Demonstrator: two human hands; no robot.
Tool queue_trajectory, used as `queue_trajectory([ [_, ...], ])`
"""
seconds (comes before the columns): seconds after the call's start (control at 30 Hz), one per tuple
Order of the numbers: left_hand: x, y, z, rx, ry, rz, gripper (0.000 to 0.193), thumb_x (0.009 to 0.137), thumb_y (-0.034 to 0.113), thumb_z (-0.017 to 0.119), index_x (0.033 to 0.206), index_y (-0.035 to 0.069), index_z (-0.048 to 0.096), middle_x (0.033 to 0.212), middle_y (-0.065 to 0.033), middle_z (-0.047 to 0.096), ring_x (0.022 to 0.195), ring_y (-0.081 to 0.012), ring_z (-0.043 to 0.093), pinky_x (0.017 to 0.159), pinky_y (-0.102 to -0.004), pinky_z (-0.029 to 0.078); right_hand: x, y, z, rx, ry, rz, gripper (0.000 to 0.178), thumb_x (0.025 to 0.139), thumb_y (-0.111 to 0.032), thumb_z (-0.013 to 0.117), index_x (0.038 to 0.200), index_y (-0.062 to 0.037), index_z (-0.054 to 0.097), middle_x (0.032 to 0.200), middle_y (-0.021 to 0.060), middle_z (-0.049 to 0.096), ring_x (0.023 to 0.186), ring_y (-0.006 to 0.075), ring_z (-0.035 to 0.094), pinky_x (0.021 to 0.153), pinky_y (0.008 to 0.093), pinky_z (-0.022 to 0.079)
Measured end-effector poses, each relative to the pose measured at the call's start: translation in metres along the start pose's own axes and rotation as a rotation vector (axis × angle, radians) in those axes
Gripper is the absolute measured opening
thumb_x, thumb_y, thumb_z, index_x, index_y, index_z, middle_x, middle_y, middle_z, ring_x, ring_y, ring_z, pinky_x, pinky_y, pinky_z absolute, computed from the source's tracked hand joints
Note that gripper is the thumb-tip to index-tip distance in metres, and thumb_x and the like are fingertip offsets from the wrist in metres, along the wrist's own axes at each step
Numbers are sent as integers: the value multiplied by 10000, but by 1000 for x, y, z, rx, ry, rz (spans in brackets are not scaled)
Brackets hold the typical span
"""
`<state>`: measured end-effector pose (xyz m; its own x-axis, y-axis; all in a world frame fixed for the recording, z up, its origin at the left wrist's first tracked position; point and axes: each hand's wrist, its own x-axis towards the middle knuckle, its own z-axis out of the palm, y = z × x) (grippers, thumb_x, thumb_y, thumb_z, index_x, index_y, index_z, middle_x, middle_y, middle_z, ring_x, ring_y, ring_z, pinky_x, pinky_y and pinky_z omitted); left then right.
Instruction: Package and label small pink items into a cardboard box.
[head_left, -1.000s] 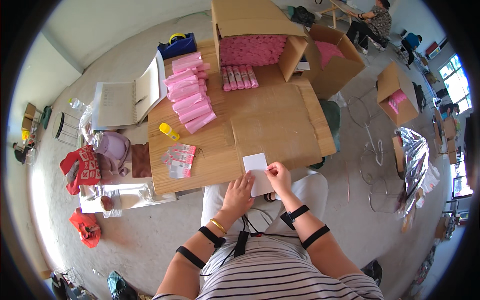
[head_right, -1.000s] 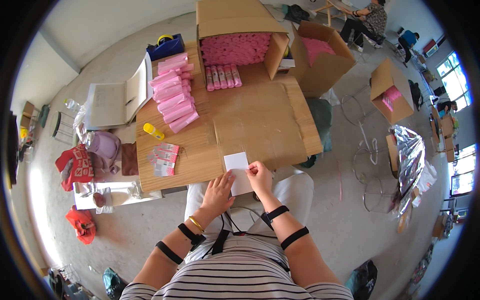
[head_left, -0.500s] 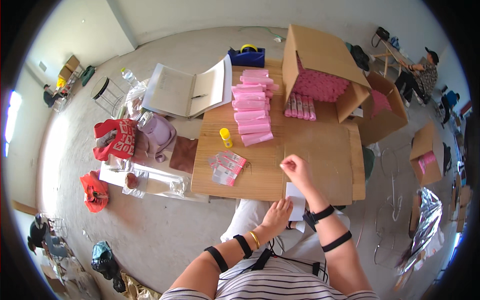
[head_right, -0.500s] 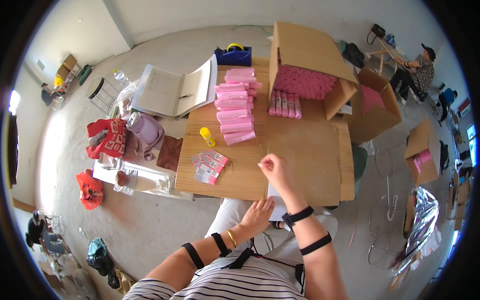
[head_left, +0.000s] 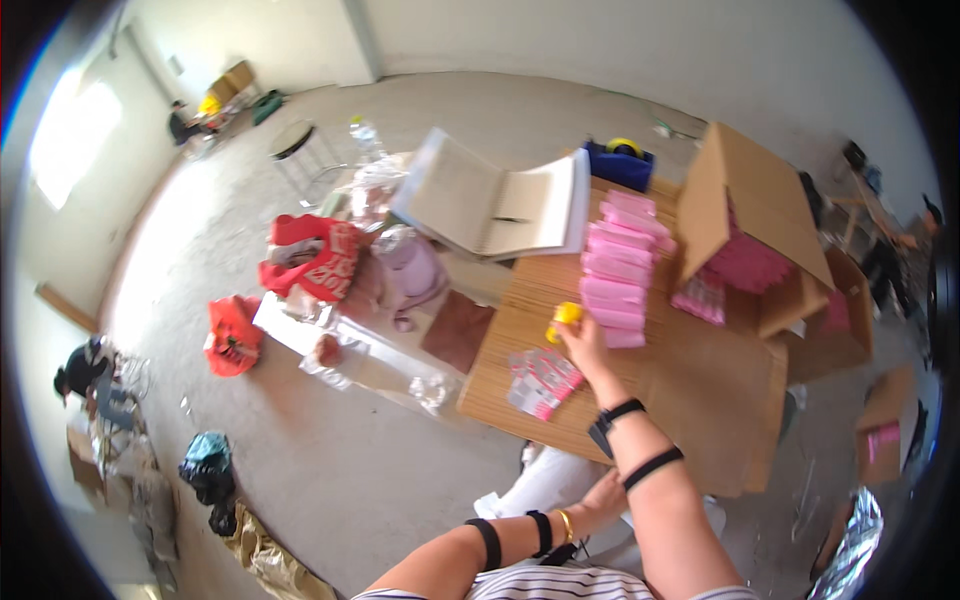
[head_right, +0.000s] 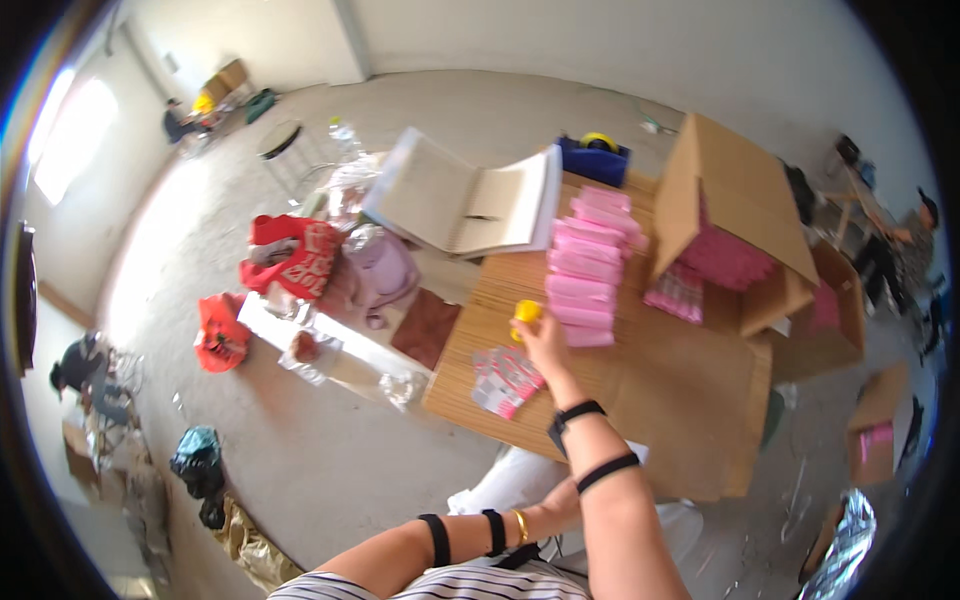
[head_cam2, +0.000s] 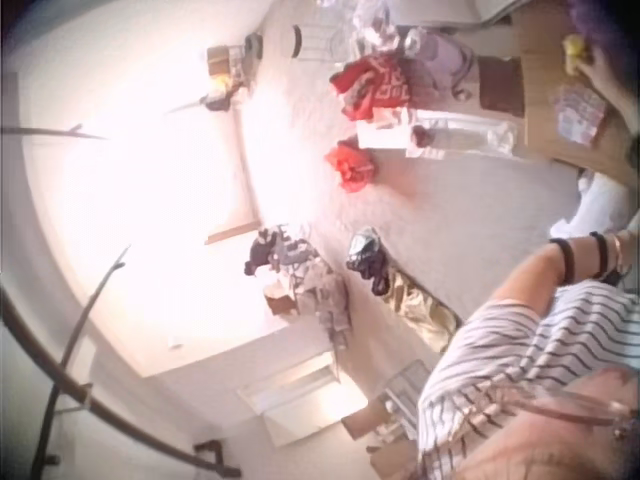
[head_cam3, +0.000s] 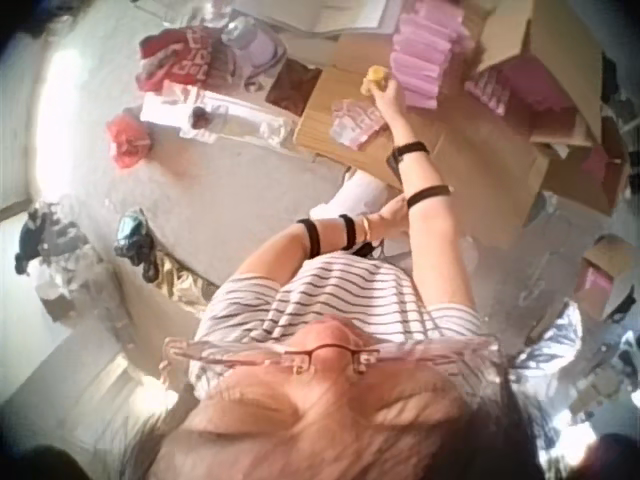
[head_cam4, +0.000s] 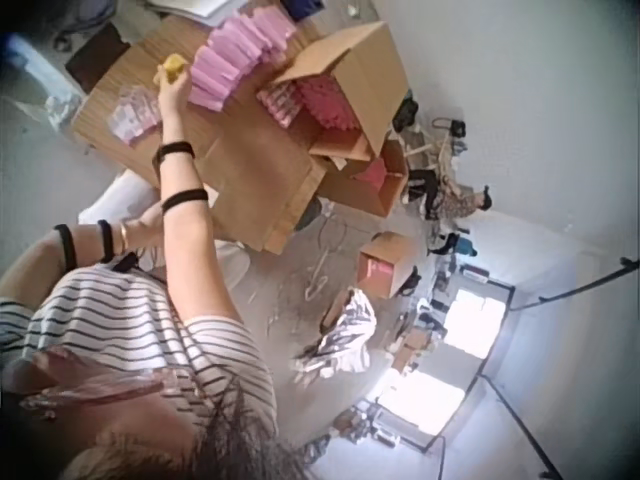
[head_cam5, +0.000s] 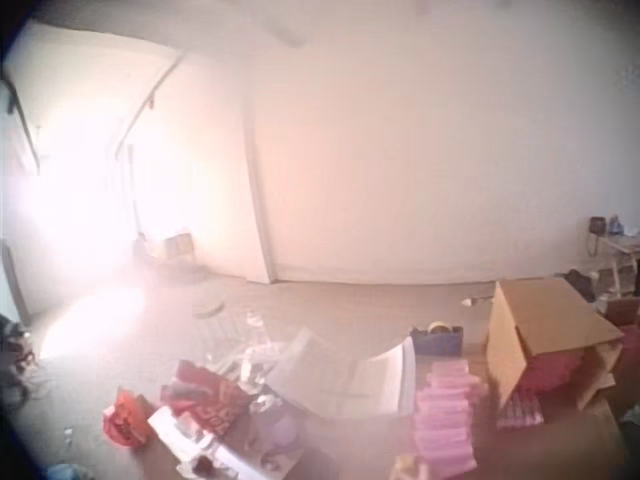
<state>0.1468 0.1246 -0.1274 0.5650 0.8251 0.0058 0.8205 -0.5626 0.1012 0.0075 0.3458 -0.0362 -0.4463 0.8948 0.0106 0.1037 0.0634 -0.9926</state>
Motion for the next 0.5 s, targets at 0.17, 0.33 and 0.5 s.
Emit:
queue_trajectory([
  [0.17, -1, -5, -66, -124, -52, -52, 287, 837, 200, 510, 1086, 93, 607, 1172, -21, 565, 1132, -177, 474, 906, -312, 379, -39, -8, -49, 198, 35, -47, 254, 913, -204, 609, 1092, -54, 508, 793, 17, 591, 699, 126, 620, 617, 269, 499],
  [0.33, 2, -5, -91, -84, -37, -39, 431, 827, 201, 503, 1228, 45, 537, 1350, -93, 469, 1217, -207, 423, 890, -300, 403, -79, 40, -132, -125, 85, 313, 241, 932, -282, 572, 1076, -95, 526, 752, 12, 571, 546, 108, 543, 477, 258, 444],
  [0.5, -9, -15, -85, -26, -57, -105, 541, 808, 244, 542, 1290, 3, 486, 1415, -132, 397, 1181, -214, 428, 846, -291, 426, -99, 27, -122, -656, -4, 236, 396, 902, -442, 547, 980, -56, 513, 767, 155, 612, 674, 293, 601, 572, 395, 455],
])
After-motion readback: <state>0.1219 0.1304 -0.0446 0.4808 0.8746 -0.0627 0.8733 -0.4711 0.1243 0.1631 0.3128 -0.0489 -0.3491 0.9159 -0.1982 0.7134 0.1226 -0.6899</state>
